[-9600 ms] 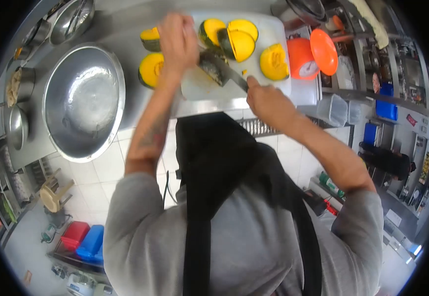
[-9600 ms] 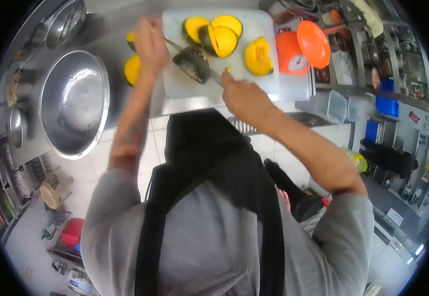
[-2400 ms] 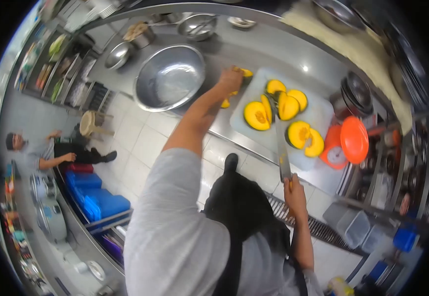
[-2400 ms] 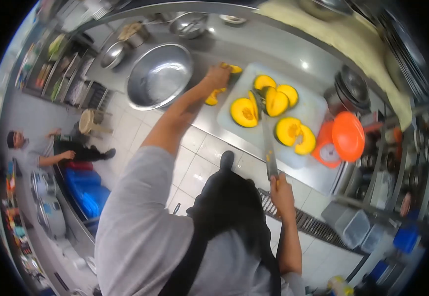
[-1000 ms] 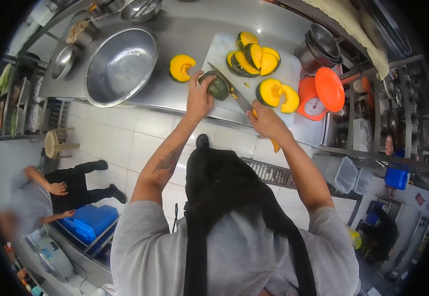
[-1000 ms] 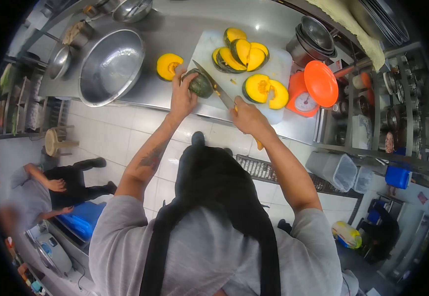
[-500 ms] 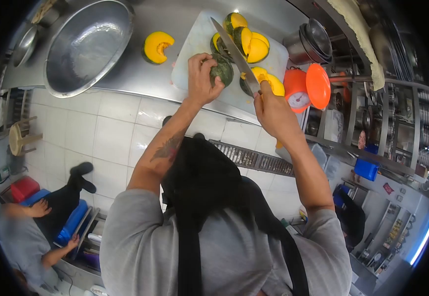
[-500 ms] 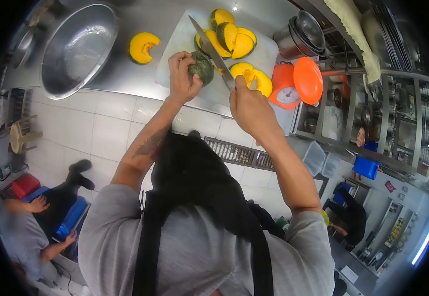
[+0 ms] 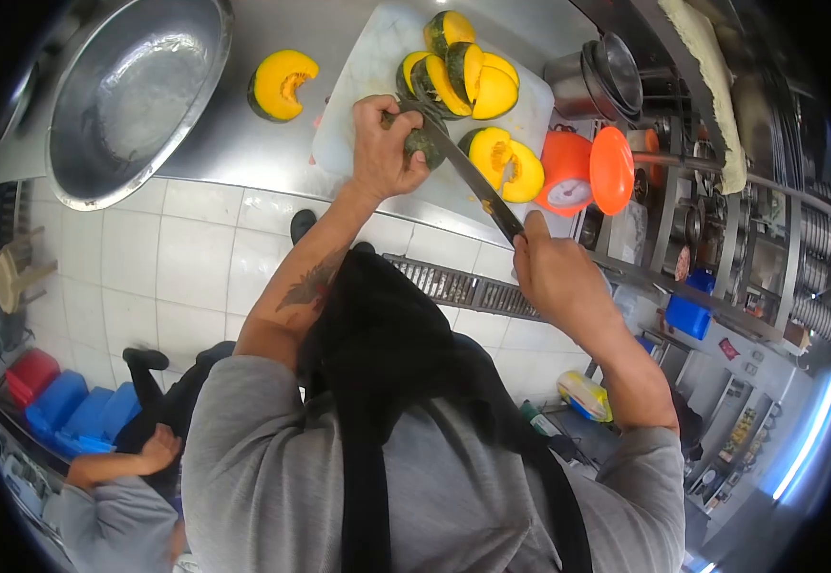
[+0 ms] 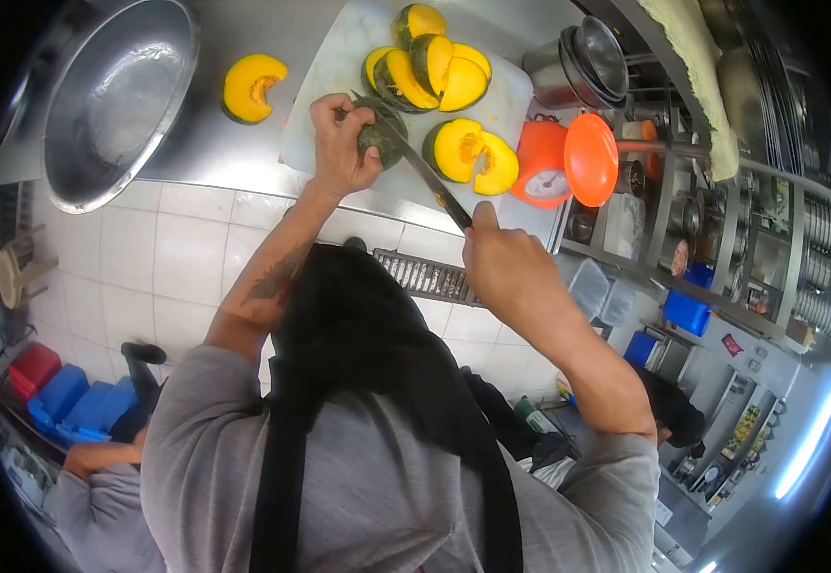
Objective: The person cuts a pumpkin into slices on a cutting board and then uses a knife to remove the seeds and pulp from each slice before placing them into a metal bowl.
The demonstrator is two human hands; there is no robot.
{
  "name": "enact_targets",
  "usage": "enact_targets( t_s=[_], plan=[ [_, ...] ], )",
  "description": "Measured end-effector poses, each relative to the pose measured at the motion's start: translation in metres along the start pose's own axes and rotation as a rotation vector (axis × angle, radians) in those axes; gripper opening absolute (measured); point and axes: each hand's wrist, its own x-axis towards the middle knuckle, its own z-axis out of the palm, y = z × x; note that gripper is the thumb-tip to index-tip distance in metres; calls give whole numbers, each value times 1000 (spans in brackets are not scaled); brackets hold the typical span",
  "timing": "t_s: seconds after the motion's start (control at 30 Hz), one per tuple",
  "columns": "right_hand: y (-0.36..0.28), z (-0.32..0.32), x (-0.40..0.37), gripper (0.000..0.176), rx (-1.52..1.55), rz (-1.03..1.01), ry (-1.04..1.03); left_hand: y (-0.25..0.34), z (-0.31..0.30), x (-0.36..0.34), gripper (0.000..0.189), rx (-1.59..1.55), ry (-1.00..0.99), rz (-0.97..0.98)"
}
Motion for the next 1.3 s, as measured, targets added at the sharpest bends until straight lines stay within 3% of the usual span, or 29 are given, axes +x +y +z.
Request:
enact_targets(
  t_s=[0.2,0.37,0.4,0.47,0.53,0.6,0.67,0.73,0.8,0.87,0.93,1.0,1.07,1.13,1.2,1.27,1.3],
  plan=[
    [-6,20,31,16,87,2,-57,-4,1,-3,53,-49,-13,-34],
    [-7,52,67,17,111,-35,92,-8,0,11,49,-41,-20,-11],
    [-7,54,64,17,128,-35,96,-7,-7,19,49,-37,-34,-2],
    [-4,55,67,17,164,3,54,-12,-20,49,29,-33,6,35],
    [-8,54,64,17,181,5,78,-11,-30,120,24,47,156,115],
    [-7,58,60,17,177,2,92,17,-47,182,38,-105,-58,13],
    [-4,58,66,19,189,-27,78,-35,10,145,38,-162,-174,59],
    [1,58,70,20,176,-46,89,-51,25,137,38,-213,-292,89],
    [1,61,64,21,167,-38,99,-42,26,153,38,-291,-614,-143],
    [-2,52,72,24,166,-17,40,-36,34,159,39,-305,-556,-70],
    [-1,52,81,24,178,-39,77,-48,44,145,38,-273,-450,-129],
    [7,60,88,25,220,-57,173,-50,55,138,35,-271,-433,-153],
    [11,45,87,22,244,-104,265,-48,70,160,32,-316,-368,-51],
    [2,53,81,19,228,-56,157,-40,45,171,33,-300,-510,-175],
    [4,60,88,17,247,-71,195,-41,20,190,30,-256,-462,-105],
    [1,62,90,18,262,-35,147,-58,32,144,38,-87,-264,255],
    [-1,61,92,18,272,-24,159,-61,37,148,40,-156,-386,58]
  ],
)
